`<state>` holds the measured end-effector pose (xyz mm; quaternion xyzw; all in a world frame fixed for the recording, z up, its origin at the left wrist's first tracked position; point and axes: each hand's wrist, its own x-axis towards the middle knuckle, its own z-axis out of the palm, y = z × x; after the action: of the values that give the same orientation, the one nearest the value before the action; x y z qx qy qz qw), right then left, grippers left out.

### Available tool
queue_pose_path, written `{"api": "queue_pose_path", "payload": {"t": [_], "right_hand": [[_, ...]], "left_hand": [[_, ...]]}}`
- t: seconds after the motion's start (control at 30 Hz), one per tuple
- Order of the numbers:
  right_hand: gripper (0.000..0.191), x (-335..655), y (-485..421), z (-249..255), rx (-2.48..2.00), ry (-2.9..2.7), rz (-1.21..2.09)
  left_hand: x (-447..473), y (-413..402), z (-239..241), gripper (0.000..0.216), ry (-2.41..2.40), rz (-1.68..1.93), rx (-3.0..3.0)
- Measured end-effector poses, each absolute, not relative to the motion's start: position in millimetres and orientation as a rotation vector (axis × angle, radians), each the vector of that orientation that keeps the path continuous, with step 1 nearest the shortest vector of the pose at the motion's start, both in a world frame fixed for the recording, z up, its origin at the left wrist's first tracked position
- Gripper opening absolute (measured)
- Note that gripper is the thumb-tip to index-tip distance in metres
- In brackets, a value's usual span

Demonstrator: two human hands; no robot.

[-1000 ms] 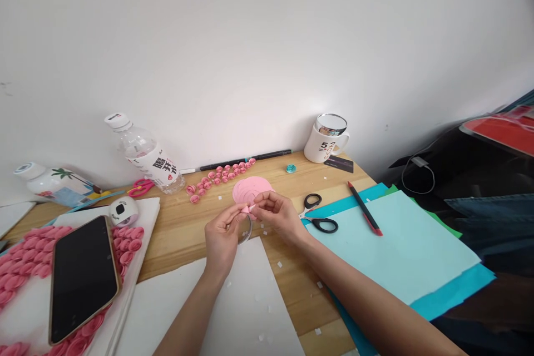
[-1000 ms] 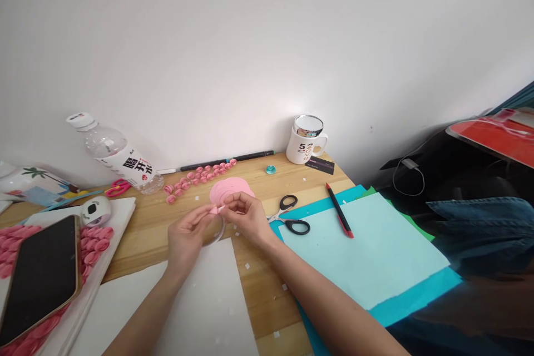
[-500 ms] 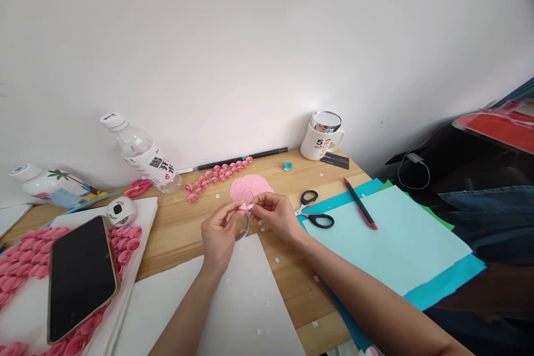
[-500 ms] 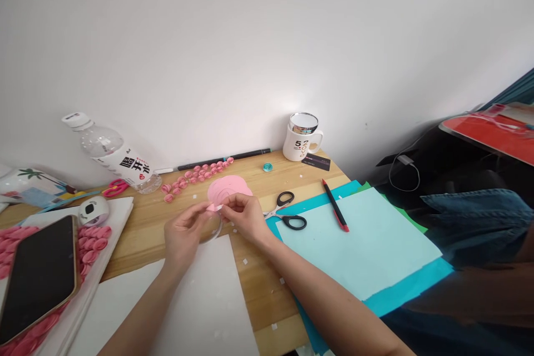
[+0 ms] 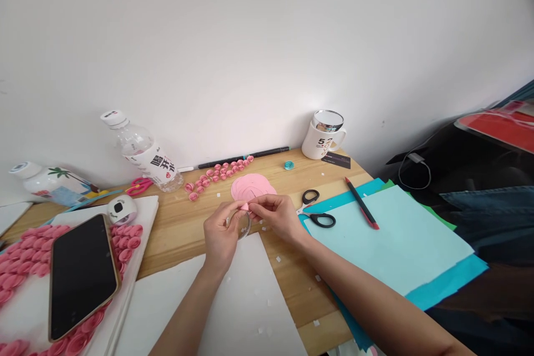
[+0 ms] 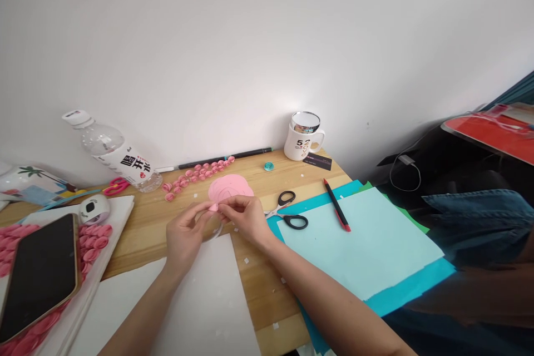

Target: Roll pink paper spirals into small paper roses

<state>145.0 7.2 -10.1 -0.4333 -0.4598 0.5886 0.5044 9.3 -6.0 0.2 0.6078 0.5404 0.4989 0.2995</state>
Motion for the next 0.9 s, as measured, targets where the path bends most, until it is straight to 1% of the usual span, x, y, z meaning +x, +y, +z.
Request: {"api": "queue_pose_path", "payload": {"t": [0.43,0.9], "right_hand": [[0.027,153,11,-7,-1.006,-1.126,1.611],[0.027,156,13,-10,-0.927,-1.175,1.634]], "left_hand": [[1,-1,6,0.014,1.363,1.198,1.586],[-1,2,6,0.018,1.319,1.2,1.435]]}}
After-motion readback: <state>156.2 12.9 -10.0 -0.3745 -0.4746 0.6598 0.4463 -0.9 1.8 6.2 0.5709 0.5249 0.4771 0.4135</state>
